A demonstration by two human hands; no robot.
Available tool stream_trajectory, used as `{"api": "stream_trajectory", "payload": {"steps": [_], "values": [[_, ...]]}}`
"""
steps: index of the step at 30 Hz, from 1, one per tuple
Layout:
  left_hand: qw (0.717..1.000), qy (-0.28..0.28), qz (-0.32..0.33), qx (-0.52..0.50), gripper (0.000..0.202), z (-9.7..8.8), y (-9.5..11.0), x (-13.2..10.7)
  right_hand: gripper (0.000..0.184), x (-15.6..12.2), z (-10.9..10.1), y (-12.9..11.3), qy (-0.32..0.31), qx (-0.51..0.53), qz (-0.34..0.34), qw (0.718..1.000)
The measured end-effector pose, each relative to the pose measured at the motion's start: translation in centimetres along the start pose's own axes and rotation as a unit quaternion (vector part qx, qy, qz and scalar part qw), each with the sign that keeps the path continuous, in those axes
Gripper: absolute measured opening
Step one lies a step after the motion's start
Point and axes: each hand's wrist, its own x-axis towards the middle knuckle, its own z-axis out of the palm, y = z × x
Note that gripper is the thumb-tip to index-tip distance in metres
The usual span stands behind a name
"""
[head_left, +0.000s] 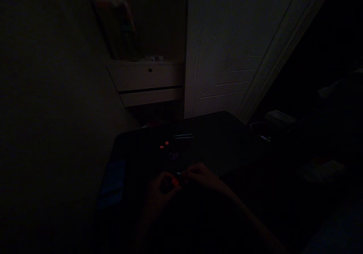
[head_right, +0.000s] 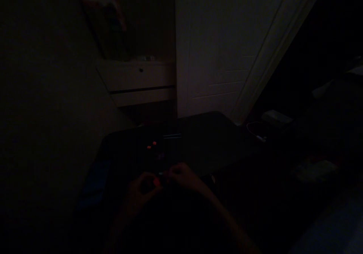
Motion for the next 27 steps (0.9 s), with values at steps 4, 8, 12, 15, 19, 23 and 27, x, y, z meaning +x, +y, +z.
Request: {"api": "stream_trajectory", "payload": {"steps": [4, 8, 12, 15, 19, 23, 27], "values": [[0.999, 0.006, -0.018, -0.037, 0.03, -0.5, 0.2, -0.1, 0.04, -0.4, 1.1, -0.1, 0.014, 0.029, -0.03, 0.999], [0.996, 0.045, 0.045, -0.058, 0.018, -1.0, -0.2, 0.0, 0.038, -0.6, 2.2, -0.3, 0.031, 0.037, -0.047, 0.998], [0.991, 0.092, 0.049, -0.087, 0.017, -1.2, -1.1, 0.1, 0.037, -0.8, 4.3, 0.0, 0.072, 0.06, -0.035, 0.995], [0.989, 0.098, 0.033, -0.103, 0.02, -1.5, -1.3, -0.1, 0.036, -0.8, 6.4, 0.3, 0.102, 0.087, -0.04, 0.99], [0.991, 0.078, 0.036, -0.1, 0.019, -1.9, -1.1, -0.3, 0.035, -0.5, 8.1, 0.6, 0.131, 0.088, -0.044, 0.987], [0.992, 0.062, 0.04, -0.106, 0.022, -1.8, -1.3, -0.4, 0.036, -0.4, 7.9, 0.6, 0.153, 0.075, -0.049, 0.984], [0.99, 0.059, 0.026, -0.125, 0.024, -1.6, -1.5, -0.3, 0.039, -0.7, 7.6, 0.4, 0.179, 0.079, -0.056, 0.979]]}}
